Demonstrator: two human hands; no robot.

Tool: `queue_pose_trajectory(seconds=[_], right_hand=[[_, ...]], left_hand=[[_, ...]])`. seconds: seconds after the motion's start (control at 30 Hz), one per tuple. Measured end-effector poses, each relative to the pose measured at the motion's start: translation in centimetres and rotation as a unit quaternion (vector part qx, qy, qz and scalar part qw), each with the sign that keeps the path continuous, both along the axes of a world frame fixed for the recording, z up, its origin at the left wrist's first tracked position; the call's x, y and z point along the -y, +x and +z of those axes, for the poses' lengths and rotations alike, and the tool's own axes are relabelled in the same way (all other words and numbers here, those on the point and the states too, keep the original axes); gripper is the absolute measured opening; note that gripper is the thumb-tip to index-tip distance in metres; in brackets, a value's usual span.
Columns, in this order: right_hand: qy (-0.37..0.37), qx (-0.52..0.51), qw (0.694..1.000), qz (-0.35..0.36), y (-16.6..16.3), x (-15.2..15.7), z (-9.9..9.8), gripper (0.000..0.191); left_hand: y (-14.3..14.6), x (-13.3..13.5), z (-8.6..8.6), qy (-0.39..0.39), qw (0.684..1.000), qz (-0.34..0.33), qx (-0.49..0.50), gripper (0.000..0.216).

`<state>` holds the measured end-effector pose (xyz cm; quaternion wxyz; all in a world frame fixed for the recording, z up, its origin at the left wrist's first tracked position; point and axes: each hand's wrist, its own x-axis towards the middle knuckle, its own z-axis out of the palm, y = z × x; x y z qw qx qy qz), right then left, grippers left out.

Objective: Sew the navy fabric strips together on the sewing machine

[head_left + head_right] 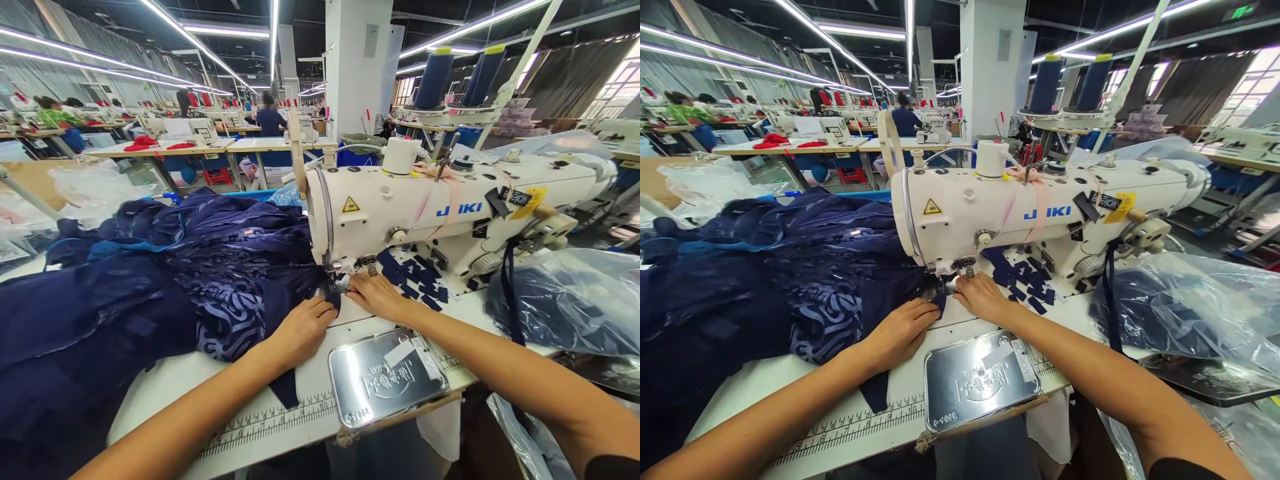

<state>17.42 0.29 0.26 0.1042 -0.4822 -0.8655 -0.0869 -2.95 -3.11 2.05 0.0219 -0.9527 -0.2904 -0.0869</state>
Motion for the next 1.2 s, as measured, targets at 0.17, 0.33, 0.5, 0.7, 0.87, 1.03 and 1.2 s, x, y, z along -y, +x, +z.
queue_pose_trajectory(seconds=[0.17, 0.33, 0.5, 0.7, 0.87, 1.03, 1.2], right_hand=[[-0.002, -0.015, 1.0, 0.007, -0.5, 0.6, 0.0, 0.01], [-0.02, 0.008, 1.0, -0.008, -0.9, 1.3, 0.8, 0.01], [-0.063, -0.046, 0.997, -0.009, -1.4, 1.1, 1.6, 0.014], [-0.14, -0.217, 0.966, 0.007, -2.1, -0.4, 0.6, 0.01], [-0.182, -0.277, 0.943, -0.016, -2.1, -1.0, 0.3, 0.01], [-0.185, -0.286, 0.94, 0.004, -2.2, -1.0, 0.4, 0.011], [-0.161, -0.304, 0.938, 0.039, -2.2, -0.9, 0.2, 0.013]], left_hand=[[0.0, 0.4, -0.3, 0.034, 0.999, 0.009, -0.018, 0.038], [-0.1, 0.4, -0.5, 0.057, 0.998, -0.007, -0.037, 0.04], [-0.1, 0.5, -0.6, 0.066, 0.997, -0.011, -0.037, 0.039], [0.2, 0.6, -0.1, 0.069, 0.995, -0.006, -0.069, 0.038], [0.5, 0.3, -0.1, 0.06, 0.995, -0.007, -0.079, 0.034], [0.5, 0.1, -0.1, 0.042, 0.996, -0.001, -0.075, 0.031], [0.6, 0.0, -0.1, 0.039, 0.997, 0.0, -0.072, 0.031]])
